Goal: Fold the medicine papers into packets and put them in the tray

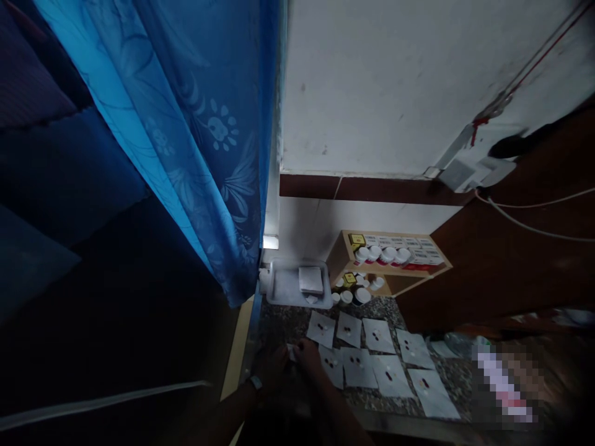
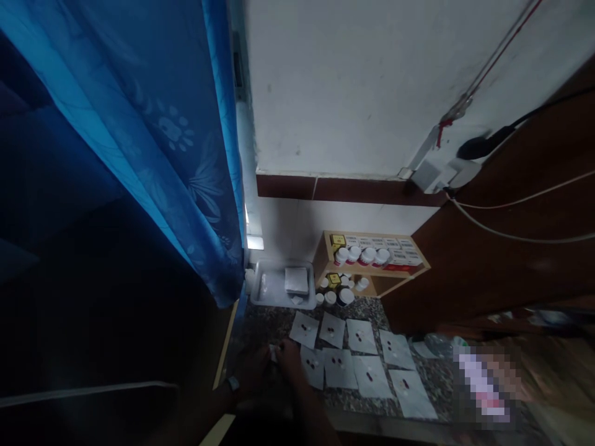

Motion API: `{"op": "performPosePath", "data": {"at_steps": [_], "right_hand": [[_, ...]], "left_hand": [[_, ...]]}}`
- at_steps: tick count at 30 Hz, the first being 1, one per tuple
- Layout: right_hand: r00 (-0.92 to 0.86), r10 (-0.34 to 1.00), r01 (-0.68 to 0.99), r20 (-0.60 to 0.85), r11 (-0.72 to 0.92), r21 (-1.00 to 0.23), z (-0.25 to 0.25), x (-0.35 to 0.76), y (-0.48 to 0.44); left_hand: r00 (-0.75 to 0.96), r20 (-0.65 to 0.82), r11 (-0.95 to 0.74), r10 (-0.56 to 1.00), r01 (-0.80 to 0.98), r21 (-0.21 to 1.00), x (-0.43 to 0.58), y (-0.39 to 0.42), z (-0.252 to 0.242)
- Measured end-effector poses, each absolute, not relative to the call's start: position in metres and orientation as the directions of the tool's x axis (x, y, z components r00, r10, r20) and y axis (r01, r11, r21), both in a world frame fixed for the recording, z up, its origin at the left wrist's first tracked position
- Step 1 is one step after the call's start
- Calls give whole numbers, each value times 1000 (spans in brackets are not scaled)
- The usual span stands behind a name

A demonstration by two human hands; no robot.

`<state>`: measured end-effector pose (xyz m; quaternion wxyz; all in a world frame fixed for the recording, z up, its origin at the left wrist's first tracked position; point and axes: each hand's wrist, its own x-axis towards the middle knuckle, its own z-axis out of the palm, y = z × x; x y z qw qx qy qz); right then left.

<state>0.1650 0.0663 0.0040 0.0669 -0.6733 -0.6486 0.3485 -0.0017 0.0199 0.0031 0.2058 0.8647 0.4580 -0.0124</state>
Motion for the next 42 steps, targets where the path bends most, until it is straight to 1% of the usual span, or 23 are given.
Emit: {"op": "performPosePath", "data": {"at_steps": [5, 13, 17, 20, 22, 25, 28, 30, 32, 35, 39, 42], "right_hand": [[-50, 921, 773, -386, -209, -599, -1, 164, 69], [-93, 923, 796, -373, -157, -585, 0, 162, 68], [-123, 930, 837, -347, -90, -540, 3, 167, 64], [-184, 938, 859, -294, 8, -511, 2, 169, 60], [-186, 947, 861, -261, 29, -508, 1, 169, 58], [-118, 956, 833, -268, -52, -551, -1, 169, 57], [-53, 940, 743, -336, -188, -643, -4, 169, 62], [-36, 933, 687, -359, -238, -687, -6, 170, 66], [-34, 933, 664, -359, -247, -705, -7, 171, 69], [-32, 935, 679, -354, -239, -694, -5, 171, 71], [-20, 939, 688, -343, -236, -686, -5, 171, 68], [-16, 948, 676, -319, -225, -702, -7, 171, 65]], "left_hand": [[587, -208, -494, 782, 788, 367, 1, 20, 4], [587, -256, -487, 768, 795, 363, 0, 14, 6], [588, -265, -488, 764, 796, 357, 3, 19, 8], [593, -268, -492, 759, 792, 361, 7, 25, 9], [600, -272, -494, 752, 787, 369, 9, 27, 9], [611, -285, -496, 738, 778, 385, 8, 27, 9], [620, -304, -497, 723, 773, 394, 4, 27, 10], [609, -333, -487, 719, 785, 383, 2, 28, 12], [584, -375, -468, 720, 808, 358, 1, 29, 15], [559, -413, -449, 719, 827, 338, 2, 29, 16], [551, -409, -422, 727, 829, 367, 6, 28, 13], [559, -370, -422, 742, 818, 391, 7, 28, 10]]}}
